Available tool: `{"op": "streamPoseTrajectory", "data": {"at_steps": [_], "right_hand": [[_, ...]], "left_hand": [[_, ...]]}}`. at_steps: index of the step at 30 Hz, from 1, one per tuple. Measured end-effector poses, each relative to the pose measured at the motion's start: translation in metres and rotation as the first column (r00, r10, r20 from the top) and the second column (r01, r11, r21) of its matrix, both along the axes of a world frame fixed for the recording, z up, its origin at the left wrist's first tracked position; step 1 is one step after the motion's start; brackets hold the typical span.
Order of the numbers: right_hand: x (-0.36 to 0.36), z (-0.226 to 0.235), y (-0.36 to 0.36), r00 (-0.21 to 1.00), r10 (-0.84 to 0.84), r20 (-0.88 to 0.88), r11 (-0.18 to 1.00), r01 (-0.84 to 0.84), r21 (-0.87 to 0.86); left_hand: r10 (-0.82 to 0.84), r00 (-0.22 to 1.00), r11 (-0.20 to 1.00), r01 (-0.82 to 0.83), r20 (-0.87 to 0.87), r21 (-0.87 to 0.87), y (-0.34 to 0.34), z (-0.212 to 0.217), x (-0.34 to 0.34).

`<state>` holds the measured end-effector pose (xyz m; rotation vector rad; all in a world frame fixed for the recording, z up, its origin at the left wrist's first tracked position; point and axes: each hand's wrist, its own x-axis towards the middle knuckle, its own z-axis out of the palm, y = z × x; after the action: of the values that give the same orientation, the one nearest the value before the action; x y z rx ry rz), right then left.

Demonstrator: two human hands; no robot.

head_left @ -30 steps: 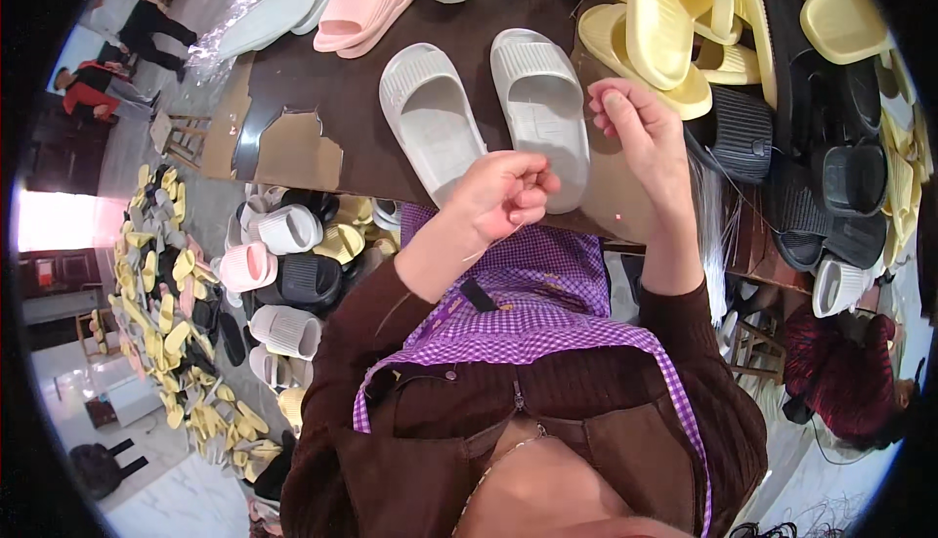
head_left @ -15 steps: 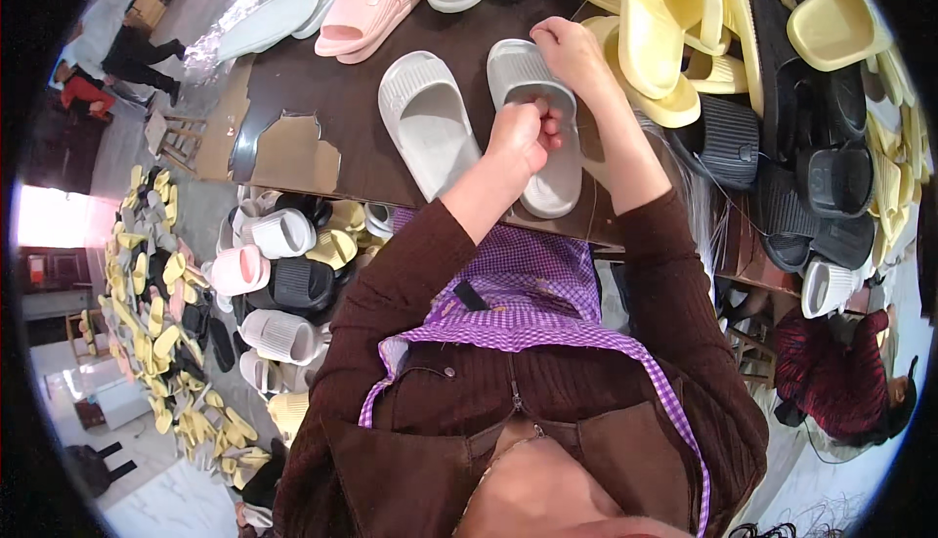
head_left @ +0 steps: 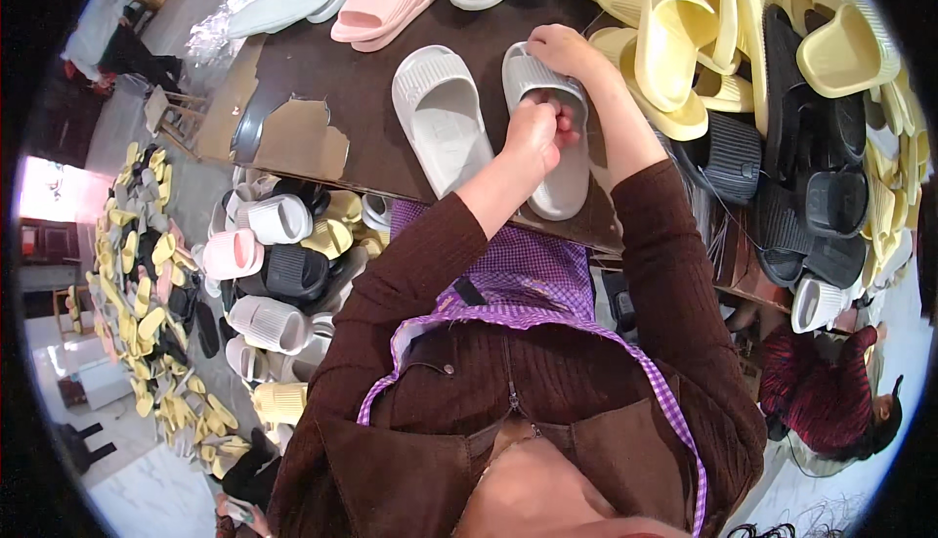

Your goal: The person moves slippers aside on a table and fastens pairs of slippers together using plastic ties by hand.

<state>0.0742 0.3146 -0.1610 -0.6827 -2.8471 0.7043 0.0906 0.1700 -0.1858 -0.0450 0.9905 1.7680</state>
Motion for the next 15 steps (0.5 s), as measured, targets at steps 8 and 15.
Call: {"op": "streamPoseTrajectory", "data": {"at_steps": [8, 15], "right_hand": [[-0.013, -0.015, 0.007, 0.986, 0.103, -0.131, 0.989, -0.115, -0.089], [-0.025, -0.025, 0.005, 0.923, 0.090, -0.375, 0.979, -0.150, -0.136]], "left_hand": [[0.018, 0.998, 1.000, -0.019, 0.062, 0.023, 0.014, -0.012, -0.008], [0.007, 0.986, 0.998, 0.003, 0.169, -0.057, 0.021, -0.038, -0.022]]}}
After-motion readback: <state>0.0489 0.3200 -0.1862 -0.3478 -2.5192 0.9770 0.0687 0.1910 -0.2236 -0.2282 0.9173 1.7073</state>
